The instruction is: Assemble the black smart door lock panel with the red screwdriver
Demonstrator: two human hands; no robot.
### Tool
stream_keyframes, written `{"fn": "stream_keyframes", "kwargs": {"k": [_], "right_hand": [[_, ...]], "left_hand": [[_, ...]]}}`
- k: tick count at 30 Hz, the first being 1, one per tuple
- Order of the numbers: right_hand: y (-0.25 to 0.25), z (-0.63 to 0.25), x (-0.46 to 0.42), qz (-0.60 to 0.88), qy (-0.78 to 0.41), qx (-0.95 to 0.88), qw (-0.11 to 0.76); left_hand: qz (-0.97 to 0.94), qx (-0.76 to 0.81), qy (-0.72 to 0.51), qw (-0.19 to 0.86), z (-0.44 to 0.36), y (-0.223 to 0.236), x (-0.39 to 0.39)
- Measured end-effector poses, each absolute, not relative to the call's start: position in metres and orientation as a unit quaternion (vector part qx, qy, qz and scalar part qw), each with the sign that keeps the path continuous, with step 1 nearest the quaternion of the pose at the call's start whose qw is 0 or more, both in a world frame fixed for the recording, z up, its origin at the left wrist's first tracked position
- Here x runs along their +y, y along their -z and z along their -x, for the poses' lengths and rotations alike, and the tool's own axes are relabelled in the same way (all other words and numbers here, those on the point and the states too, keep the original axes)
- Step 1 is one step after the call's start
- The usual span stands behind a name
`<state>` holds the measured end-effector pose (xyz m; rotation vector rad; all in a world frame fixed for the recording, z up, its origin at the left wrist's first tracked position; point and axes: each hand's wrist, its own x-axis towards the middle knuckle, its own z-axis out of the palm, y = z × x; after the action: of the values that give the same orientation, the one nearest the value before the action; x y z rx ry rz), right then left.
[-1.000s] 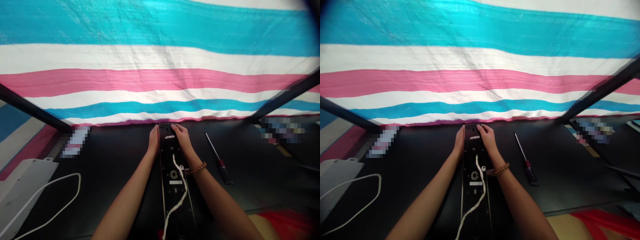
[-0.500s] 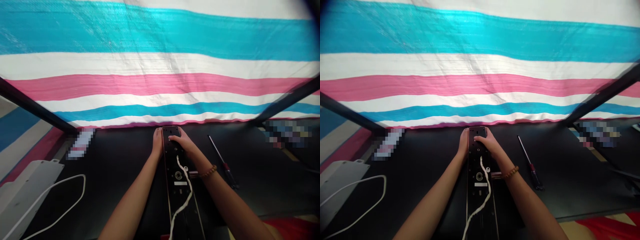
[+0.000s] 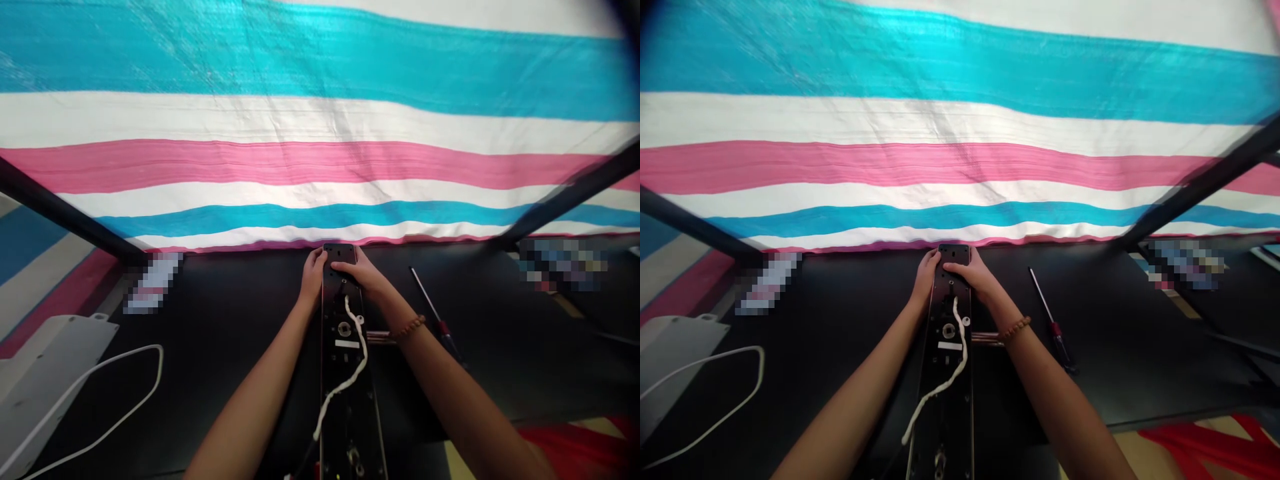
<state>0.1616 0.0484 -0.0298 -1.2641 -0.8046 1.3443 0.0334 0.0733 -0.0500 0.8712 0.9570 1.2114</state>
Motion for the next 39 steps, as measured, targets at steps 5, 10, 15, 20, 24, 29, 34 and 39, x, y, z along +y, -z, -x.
{"fn": "stream_keyframes", "kwargs": {"k": [5,10,15,20,24,29,34,39], "right_hand": [[0.033,-0.159,0.051,0.54,-0.565,-0.314,0.539],[0.041,-0.166,0.049,0.484,-0.604,-0.305,0.555],[0.048,-0.183,0.048,0.428,-0.642,-0.342,0.536],[0.059,-0.189,0.052,0.451,-0.629,-0.334,0.538],[0.064,-0.188,0.054,0.455,-0.631,-0.339,0.528],[0.064,-0.191,0.055,0.458,-0.635,-0.347,0.516],[0.063,-0.192,0.056,0.454,-0.642,-0.346,0.511],[0.065,-0.195,0.057,0.434,-0.66,-0.343,0.508]], "left_hand": [[-0.369,0.428,-0.534,0.628,-0.034,0.053,0.074],[-0.36,0.417,-0.541,0.635,-0.034,0.054,0.074],[-0.351,0.402,-0.55,0.642,-0.033,0.055,0.075],[-0.344,0.422,-0.561,0.623,-0.032,0.055,0.075],[-0.335,0.426,-0.564,0.623,-0.032,0.056,0.075],[-0.354,0.426,-0.54,0.634,-0.032,0.059,0.077],[-0.359,0.412,-0.535,0.645,-0.032,0.056,0.075],[-0.345,0.406,-0.537,0.655,-0.033,0.052,0.074]]}}
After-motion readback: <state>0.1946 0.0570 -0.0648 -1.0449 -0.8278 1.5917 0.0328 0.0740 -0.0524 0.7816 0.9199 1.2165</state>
